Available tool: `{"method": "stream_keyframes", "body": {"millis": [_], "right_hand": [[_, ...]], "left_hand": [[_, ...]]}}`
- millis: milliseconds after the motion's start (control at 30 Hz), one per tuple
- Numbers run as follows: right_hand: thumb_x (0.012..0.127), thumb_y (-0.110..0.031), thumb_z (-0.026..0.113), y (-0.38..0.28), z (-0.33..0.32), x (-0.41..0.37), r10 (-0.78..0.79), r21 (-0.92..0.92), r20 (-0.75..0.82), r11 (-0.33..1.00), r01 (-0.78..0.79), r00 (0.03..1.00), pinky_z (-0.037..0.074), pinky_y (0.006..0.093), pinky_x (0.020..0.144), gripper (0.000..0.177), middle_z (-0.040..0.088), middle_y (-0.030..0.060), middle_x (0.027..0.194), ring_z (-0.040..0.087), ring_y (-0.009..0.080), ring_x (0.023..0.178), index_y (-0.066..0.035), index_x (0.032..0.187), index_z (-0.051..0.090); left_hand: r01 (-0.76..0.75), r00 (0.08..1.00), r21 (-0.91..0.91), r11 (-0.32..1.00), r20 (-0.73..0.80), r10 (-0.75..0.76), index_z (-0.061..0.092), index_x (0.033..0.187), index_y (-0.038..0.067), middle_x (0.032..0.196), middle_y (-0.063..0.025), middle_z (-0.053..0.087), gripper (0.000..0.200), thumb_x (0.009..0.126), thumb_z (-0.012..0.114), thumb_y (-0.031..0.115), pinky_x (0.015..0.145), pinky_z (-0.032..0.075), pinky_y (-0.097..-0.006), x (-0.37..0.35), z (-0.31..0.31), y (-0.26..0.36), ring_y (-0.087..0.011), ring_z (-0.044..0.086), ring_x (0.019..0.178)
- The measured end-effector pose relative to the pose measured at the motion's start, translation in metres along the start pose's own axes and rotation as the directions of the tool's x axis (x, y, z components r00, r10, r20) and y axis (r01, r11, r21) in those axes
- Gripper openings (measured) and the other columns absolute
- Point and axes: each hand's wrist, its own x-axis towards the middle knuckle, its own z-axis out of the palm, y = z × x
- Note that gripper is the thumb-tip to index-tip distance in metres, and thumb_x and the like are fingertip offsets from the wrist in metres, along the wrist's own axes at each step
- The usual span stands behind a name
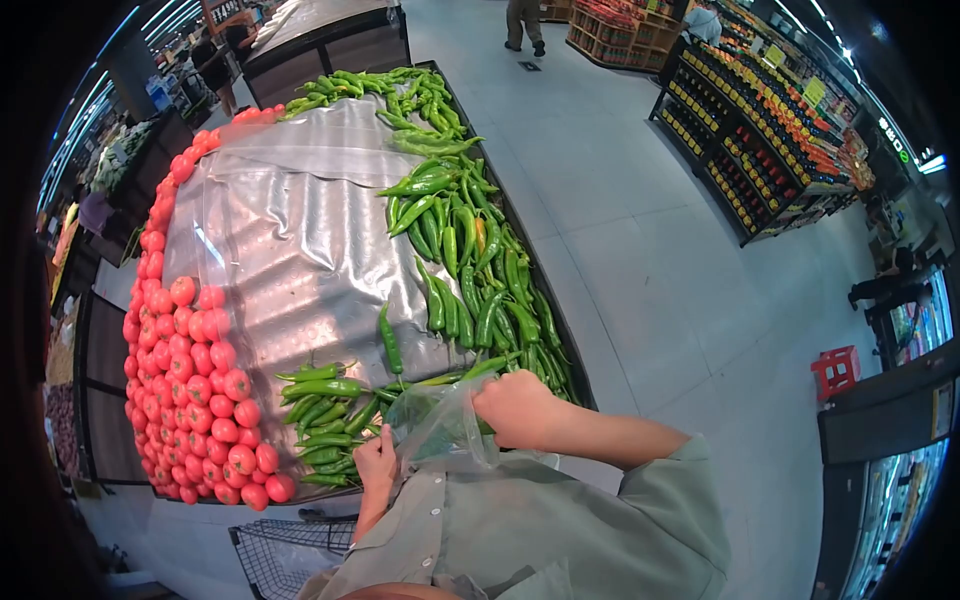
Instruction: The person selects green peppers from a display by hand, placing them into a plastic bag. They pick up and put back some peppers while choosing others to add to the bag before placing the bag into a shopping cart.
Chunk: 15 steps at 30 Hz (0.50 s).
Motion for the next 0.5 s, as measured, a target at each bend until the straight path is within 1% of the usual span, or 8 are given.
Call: {"method": "stream_keyframes", "body": {"millis": [100, 200, 267, 300, 367, 400, 433, 500], "right_hand": [[0.068, -0.021, 0.075, 0.017, -0.020, -0.021, 0.166, 0.038, -0.006, 0.986, -0.165, 0.986, 0.056, 0.0447, 0.068, 0.042, 0.069, 0.0154, 0.081, 0.071, 0.0345, 0.082, -0.003, 0.104, 0.063], [0.069, -0.026, 0.074, 0.048, -0.039, -0.045, 0.262, 0.092, 0.016, 0.960, -0.263, 0.965, 0.056, 0.0462, 0.071, 0.048, 0.070, 0.0145, 0.091, 0.070, 0.0354, 0.083, -0.006, 0.111, 0.063], [0.067, -0.024, 0.078, 0.063, -0.050, -0.061, 0.423, 0.240, -0.068, 0.886, -0.397, 0.903, 0.057, 0.0408, 0.072, 0.053, 0.072, 0.0130, 0.087, 0.071, 0.0338, 0.083, -0.007, 0.115, 0.066], [0.067, -0.024, 0.078, 0.070, -0.050, -0.066, 0.422, 0.239, -0.066, 0.886, -0.396, 0.904, 0.057, 0.0408, 0.072, 0.053, 0.072, 0.0130, 0.087, 0.071, 0.0338, 0.083, -0.007, 0.115, 0.066], [0.065, -0.021, 0.081, 0.082, -0.044, -0.070, 0.445, 0.629, -0.174, 0.737, -0.249, 0.879, 0.055, 0.0377, 0.071, 0.061, 0.072, 0.0103, 0.083, 0.070, 0.0273, 0.079, -0.011, 0.123, 0.065], [0.070, -0.017, 0.083, 0.085, -0.034, -0.067, 0.414, 0.764, -0.235, 0.638, -0.096, 0.879, 0.053, 0.0327, 0.069, 0.061, 0.070, 0.0077, 0.087, 0.067, 0.0190, 0.074, -0.006, 0.126, 0.063], [0.070, -0.017, 0.083, 0.082, -0.023, -0.058, 0.416, 0.767, -0.230, 0.634, -0.099, 0.880, 0.053, 0.0327, 0.069, 0.061, 0.070, 0.0077, 0.087, 0.067, 0.0190, 0.074, -0.006, 0.126, 0.063], [0.078, -0.013, 0.079, 0.063, -0.005, -0.029, 0.394, 0.938, -0.345, 0.159, 0.307, 0.852, 0.049, 0.0284, 0.060, 0.048, 0.068, 0.0048, 0.092, 0.061, 0.0121, 0.070, -0.001, 0.121, 0.061]], "left_hand": [[-0.030, 0.998, 0.104, 0.994, -0.049, 0.035, 0.057, 0.059, -0.006, 0.051, -0.0239, 0.043, 0.056, 0.097, 0.064, 0.033, 0.049, 0.035, -0.0452, 0.008, -0.005, -0.011, -0.0399, 0.040, 0.045], [-0.024, 0.992, 0.113, 0.993, -0.119, 0.037, 0.058, 0.059, -0.007, 0.052, -0.0248, 0.044, 0.055, 0.096, 0.065, 0.033, 0.049, 0.036, -0.0460, 0.015, -0.015, -0.011, -0.0404, 0.042, 0.046], [0.013, 0.990, 0.108, 0.994, -0.143, 0.002, 0.056, 0.057, -0.006, 0.050, -0.0229, 0.043, 0.055, 0.096, 0.066, 0.031, 0.048, 0.035, -0.0441, 0.018, -0.021, -0.009, -0.0373, 0.040, 0.043], [0.016, 0.990, 0.109, 0.994, -0.142, 0.000, 0.056, 0.057, -0.006, 0.050, -0.0229, 0.043, 0.055, 0.096, 0.066, 0.031, 0.048, 0.035, -0.0441, 0.020, -0.023, -0.009, -0.0373, 0.040, 0.043], [0.054, 0.981, 0.061, 0.997, -0.190, -0.041, 0.055, 0.059, -0.005, 0.048, -0.0184, 0.044, 0.051, 0.097, 0.067, 0.028, 0.047, 0.034, -0.0410, 0.023, -0.027, -0.007, -0.0310, 0.040, 0.042], [0.042, 0.973, -0.031, 0.999, -0.226, -0.048, 0.055, 0.066, -0.003, 0.055, -0.0130, 0.050, 0.041, 0.097, 0.067, 0.021, 0.050, 0.035, -0.0372, 0.024, -0.029, 0.000, -0.0216, 0.045, 0.049], [0.045, 0.974, -0.029, 0.999, -0.222, -0.051, 0.055, 0.066, -0.003, 0.055, -0.0130, 0.050, 0.041, 0.097, 0.067, 0.021, 0.050, 0.035, -0.0372, 0.028, -0.030, 0.007, -0.0216, 0.045, 0.049], [-0.084, 0.956, -0.167, 0.982, -0.291, 0.033, 0.058, 0.075, -0.003, 0.068, -0.0088, 0.057, 0.030, 0.097, 0.066, 0.016, 0.055, 0.039, -0.0332, 0.036, -0.033, 0.028, -0.0149, 0.050, 0.059]]}}
